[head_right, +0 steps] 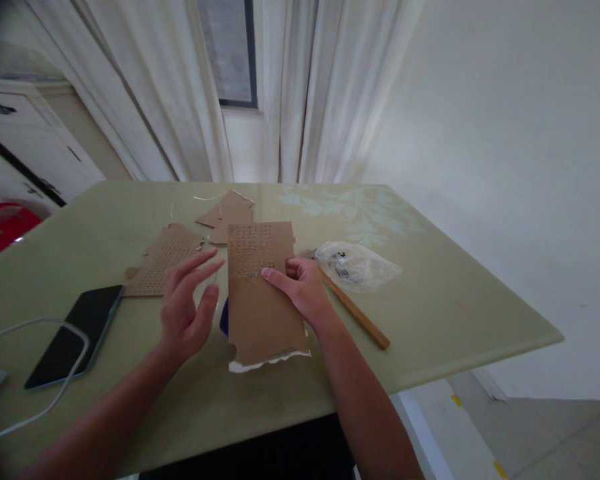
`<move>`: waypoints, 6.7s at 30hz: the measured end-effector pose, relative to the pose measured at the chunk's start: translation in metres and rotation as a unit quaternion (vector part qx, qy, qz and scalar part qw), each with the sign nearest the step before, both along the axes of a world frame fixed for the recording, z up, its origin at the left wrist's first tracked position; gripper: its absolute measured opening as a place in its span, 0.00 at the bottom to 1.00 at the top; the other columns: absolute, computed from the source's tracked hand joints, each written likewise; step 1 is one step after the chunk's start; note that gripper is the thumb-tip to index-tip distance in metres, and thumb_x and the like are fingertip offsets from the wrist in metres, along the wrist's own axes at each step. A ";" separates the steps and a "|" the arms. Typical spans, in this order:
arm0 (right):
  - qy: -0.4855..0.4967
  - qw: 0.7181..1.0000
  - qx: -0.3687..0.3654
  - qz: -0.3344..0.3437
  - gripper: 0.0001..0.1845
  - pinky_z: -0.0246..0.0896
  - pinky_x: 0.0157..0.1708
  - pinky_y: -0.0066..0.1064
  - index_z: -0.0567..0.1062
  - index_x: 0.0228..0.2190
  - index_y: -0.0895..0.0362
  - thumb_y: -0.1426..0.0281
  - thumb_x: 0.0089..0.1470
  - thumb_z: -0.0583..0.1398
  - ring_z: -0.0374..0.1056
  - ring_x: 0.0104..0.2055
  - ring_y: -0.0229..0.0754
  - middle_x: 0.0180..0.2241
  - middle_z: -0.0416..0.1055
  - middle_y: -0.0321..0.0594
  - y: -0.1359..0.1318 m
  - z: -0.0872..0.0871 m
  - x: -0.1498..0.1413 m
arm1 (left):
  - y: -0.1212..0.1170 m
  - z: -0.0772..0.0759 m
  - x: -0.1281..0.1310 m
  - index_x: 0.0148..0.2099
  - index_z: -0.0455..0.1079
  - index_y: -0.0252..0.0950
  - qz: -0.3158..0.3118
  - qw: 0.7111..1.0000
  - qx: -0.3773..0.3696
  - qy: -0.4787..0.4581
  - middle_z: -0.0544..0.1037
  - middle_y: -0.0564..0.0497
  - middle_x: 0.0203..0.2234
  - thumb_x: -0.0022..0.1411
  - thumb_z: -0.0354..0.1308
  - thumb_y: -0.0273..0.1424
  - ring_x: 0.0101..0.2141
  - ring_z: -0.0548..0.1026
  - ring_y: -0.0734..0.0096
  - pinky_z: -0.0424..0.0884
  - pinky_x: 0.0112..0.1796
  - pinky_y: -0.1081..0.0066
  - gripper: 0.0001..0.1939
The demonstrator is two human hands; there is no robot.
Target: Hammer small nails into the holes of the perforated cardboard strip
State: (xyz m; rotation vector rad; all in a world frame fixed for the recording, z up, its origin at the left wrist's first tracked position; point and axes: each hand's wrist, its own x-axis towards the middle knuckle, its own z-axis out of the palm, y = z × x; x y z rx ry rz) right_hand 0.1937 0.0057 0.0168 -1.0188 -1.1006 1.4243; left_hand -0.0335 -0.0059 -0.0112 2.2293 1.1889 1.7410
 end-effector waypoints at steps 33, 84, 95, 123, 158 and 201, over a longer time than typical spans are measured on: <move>0.076 0.995 0.006 -0.062 0.22 0.79 0.38 0.37 0.88 0.35 0.56 0.55 0.43 0.82 0.82 0.35 0.50 0.37 0.87 0.45 0.006 -0.004 -0.003 | 0.058 -0.006 -0.067 0.47 0.87 0.40 0.238 0.877 -0.369 0.194 0.89 0.42 0.40 0.70 0.62 0.38 0.43 0.86 0.45 0.78 0.43 0.56 0.13; 0.036 0.989 0.006 0.142 0.23 0.80 0.39 0.32 0.88 0.42 0.57 0.58 0.49 0.82 0.83 0.37 0.45 0.42 0.87 0.46 -0.005 -0.003 -0.002 | -0.004 -0.009 0.003 0.45 0.83 0.41 -0.082 0.994 -0.067 -0.018 0.82 0.50 0.38 0.72 0.62 0.24 0.38 0.79 0.63 0.77 0.38 0.66 0.09; 0.048 0.997 0.001 0.062 0.20 0.78 0.34 0.32 0.88 0.36 0.56 0.56 0.49 0.81 0.82 0.34 0.46 0.36 0.86 0.43 -0.002 -0.003 0.000 | -0.001 0.000 0.001 0.68 0.73 0.45 0.013 0.996 -0.045 -0.082 0.81 0.42 0.62 0.79 0.57 0.32 0.56 0.81 0.58 0.80 0.52 0.56 0.20; 0.006 0.997 0.054 0.054 0.21 0.78 0.37 0.36 0.88 0.39 0.54 0.51 0.53 0.78 0.81 0.36 0.47 0.36 0.85 0.42 -0.002 -0.008 -0.003 | 0.010 0.010 -0.019 0.48 0.74 0.41 0.057 0.988 -0.042 -0.135 0.88 0.52 0.38 0.78 0.59 0.36 0.43 0.87 0.63 0.81 0.53 0.56 0.05; 0.099 0.984 0.040 0.141 0.20 0.79 0.37 0.32 0.88 0.40 0.55 0.56 0.50 0.81 0.82 0.35 0.44 0.38 0.86 0.41 -0.008 -0.006 0.001 | -0.002 -0.005 0.002 0.41 0.83 0.43 -0.148 0.984 -0.093 -0.019 0.84 0.45 0.40 0.72 0.66 0.35 0.43 0.83 0.59 0.83 0.41 0.63 0.06; 0.035 0.988 0.052 0.140 0.19 0.78 0.36 0.27 0.86 0.42 0.57 0.60 0.53 0.80 0.81 0.36 0.41 0.40 0.86 0.41 -0.006 -0.005 -0.001 | -0.002 -0.013 0.003 0.44 0.83 0.42 -0.095 0.994 -0.053 -0.032 0.85 0.49 0.42 0.70 0.67 0.29 0.39 0.82 0.64 0.80 0.36 0.69 0.04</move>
